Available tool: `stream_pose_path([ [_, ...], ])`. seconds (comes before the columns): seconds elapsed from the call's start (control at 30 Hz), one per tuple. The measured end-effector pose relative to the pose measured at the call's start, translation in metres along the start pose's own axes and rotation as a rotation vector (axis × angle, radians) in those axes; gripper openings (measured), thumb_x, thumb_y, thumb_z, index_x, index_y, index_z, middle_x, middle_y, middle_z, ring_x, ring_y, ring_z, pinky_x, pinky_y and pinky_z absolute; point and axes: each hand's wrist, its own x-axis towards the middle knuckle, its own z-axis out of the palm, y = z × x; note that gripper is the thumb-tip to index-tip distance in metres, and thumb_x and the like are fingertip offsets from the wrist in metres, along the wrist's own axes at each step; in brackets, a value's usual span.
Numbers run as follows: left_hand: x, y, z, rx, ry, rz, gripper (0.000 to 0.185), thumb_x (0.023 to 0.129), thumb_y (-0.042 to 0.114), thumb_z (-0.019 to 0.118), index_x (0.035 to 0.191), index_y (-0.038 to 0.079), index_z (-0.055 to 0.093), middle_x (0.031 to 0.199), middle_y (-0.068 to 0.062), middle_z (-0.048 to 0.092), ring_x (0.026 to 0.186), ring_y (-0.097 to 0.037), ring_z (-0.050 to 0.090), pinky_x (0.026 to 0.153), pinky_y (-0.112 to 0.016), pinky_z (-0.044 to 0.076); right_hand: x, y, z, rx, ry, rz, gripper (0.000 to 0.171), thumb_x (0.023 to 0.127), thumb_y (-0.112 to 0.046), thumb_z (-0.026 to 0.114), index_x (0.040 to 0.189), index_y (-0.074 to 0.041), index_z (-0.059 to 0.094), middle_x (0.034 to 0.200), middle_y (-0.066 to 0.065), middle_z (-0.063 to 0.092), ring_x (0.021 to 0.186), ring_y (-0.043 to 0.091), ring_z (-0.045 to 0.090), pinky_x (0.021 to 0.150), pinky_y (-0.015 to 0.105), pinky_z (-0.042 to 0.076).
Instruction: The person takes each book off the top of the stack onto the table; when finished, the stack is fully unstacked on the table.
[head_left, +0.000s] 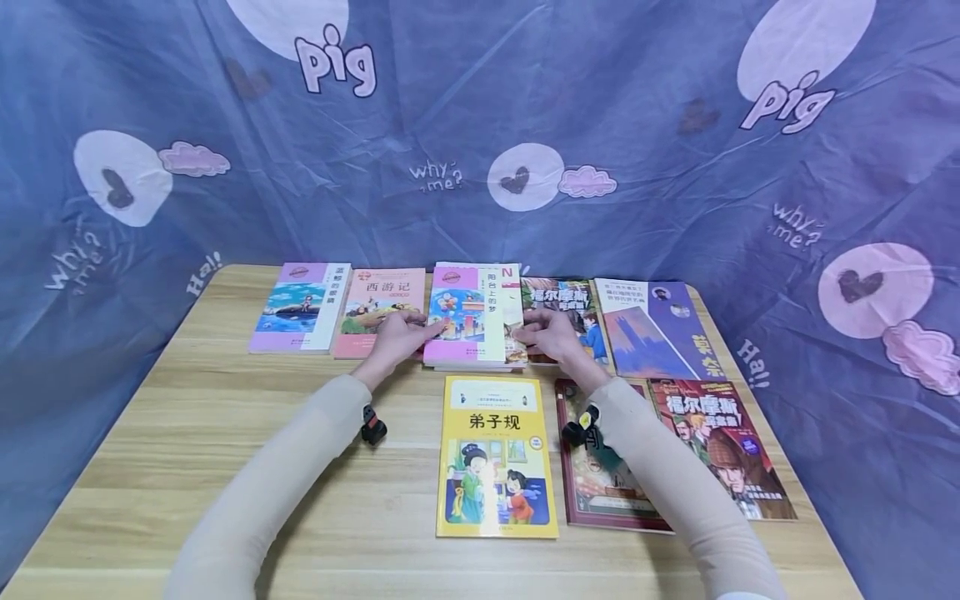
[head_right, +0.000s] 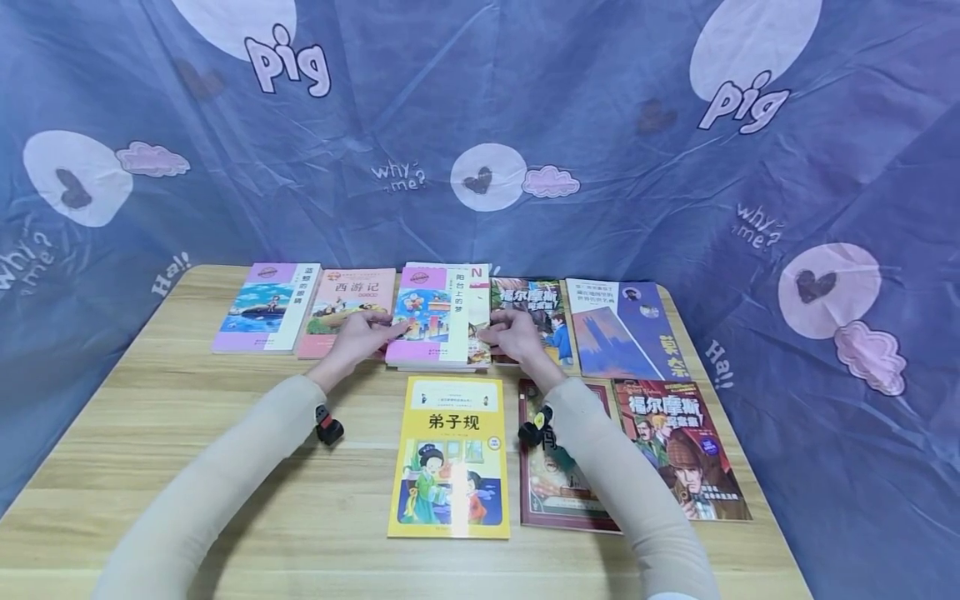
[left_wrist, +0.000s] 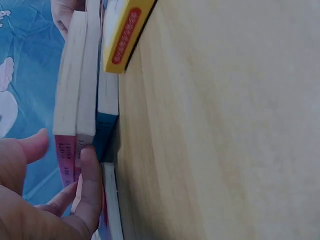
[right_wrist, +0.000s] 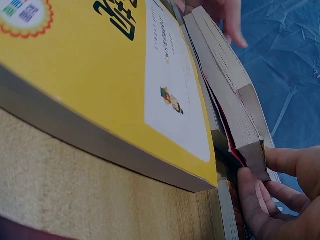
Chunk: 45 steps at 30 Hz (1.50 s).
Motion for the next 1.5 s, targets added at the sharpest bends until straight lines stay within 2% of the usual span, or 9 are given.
stream_pose_path([
  [0.17, 0.005, 0.001, -0.004, 0.021, -0.064, -0.018, 0.052, 0.098, 0.031, 0.077, 0.135, -0.003, 0.064, 0.124, -0.025, 0.073, 0.074, -0.010, 0.071, 0.064, -0.025, 0.069, 0.001, 0.000, 0.001, 0.020, -0.007, -0.015, 0.052, 0.099, -0.013, 0.074, 0.146, 0.000, 0.055, 0.103, 0.003, 0.064, 0.079, 0.009, 0.068, 0.079, 0.030, 0.071],
  [0.33, 0.007, 0.002, -0.014, 0.034, -0.090, -0.038, 0.053, 0.101, 0.024, 0.073, 0.143, -0.005, 0.057, 0.132, -0.026, 0.069, 0.089, -0.014, 0.072, 0.075, -0.022, 0.068, 0.001, 0.000, 0.000, 0.027, -0.004, -0.017, 0.052, 0.099, -0.012, 0.075, 0.146, 0.000, 0.055, 0.103, 0.003, 0.064, 0.079, 0.008, 0.068, 0.078, 0.029, 0.071],
  [0.43, 0.003, 0.001, -0.022, -0.005, -0.077, -0.058, 0.053, 0.102, 0.023, 0.071, 0.145, -0.003, 0.054, 0.138, -0.026, 0.067, 0.092, -0.013, 0.070, 0.075, -0.017, 0.064, 0.001, 0.001, -0.001, 0.019, -0.005, -0.013, 0.053, 0.099, -0.014, 0.075, 0.147, -0.002, 0.055, 0.106, 0.004, 0.063, 0.082, 0.010, 0.068, 0.081, 0.031, 0.071],
  [0.53, -0.007, 0.001, -0.032, -0.070, -0.085, -0.063, 0.050, 0.105, 0.022, 0.066, 0.147, -0.002, 0.051, 0.139, -0.026, 0.064, 0.087, -0.012, 0.069, 0.072, -0.019, 0.064, 0.002, 0.002, -0.001, 0.013, -0.002, -0.004, 0.053, 0.100, -0.015, 0.075, 0.148, -0.003, 0.055, 0.110, 0.005, 0.063, 0.086, 0.012, 0.068, 0.085, 0.033, 0.071],
  [0.67, -0.028, -0.002, -0.048, -0.139, -0.084, -0.068, 0.051, 0.107, 0.019, 0.064, 0.150, -0.001, 0.047, 0.127, -0.016, 0.065, 0.080, -0.008, 0.068, 0.069, -0.023, 0.068, 0.002, 0.001, -0.001, 0.012, 0.009, 0.010, 0.054, 0.099, -0.015, 0.075, 0.148, -0.004, 0.055, 0.116, 0.009, 0.063, 0.091, 0.016, 0.069, 0.089, 0.037, 0.071],
  [0.83, -0.063, -0.012, -0.066, -0.171, -0.060, -0.056, 0.052, 0.106, 0.016, 0.064, 0.149, -0.004, 0.044, 0.110, -0.004, 0.066, 0.079, -0.006, 0.069, 0.072, -0.026, 0.070, 0.002, 0.000, 0.000, 0.004, 0.013, 0.013, 0.054, 0.099, -0.015, 0.075, 0.148, -0.004, 0.055, 0.124, 0.014, 0.063, 0.097, 0.020, 0.070, 0.092, 0.038, 0.070],
  [1.13, -0.138, -0.043, -0.089, -0.161, -0.051, -0.096, 0.056, 0.106, 0.019, 0.064, 0.151, -0.005, 0.039, 0.113, -0.003, 0.072, 0.083, -0.007, 0.072, 0.072, -0.027, 0.070, 0.002, 0.000, 0.001, -0.006, 0.019, 0.012, 0.052, 0.099, -0.015, 0.075, 0.147, -0.005, 0.057, 0.116, 0.009, 0.064, 0.090, 0.016, 0.070, 0.087, 0.036, 0.071],
  [1.3, -0.168, -0.063, -0.092, -0.178, -0.059, -0.144, 0.055, 0.107, 0.020, 0.063, 0.150, -0.005, 0.039, 0.104, 0.005, 0.074, 0.084, -0.008, 0.074, 0.071, -0.027, 0.070, 0.002, 0.001, 0.001, -0.008, 0.012, 0.010, 0.052, 0.100, -0.015, 0.074, 0.148, -0.005, 0.056, 0.117, 0.009, 0.063, 0.092, 0.016, 0.070, 0.089, 0.038, 0.071],
  [1.5, -0.188, -0.083, -0.086, -0.195, -0.059, -0.182, 0.053, 0.106, 0.017, 0.065, 0.146, -0.007, 0.042, 0.100, 0.005, 0.073, 0.083, -0.008, 0.072, 0.068, -0.029, 0.070, 0.002, 0.000, 0.001, -0.017, 0.011, 0.000, 0.052, 0.100, -0.016, 0.075, 0.147, -0.005, 0.056, 0.114, 0.008, 0.064, 0.089, 0.015, 0.069, 0.086, 0.036, 0.071],
])
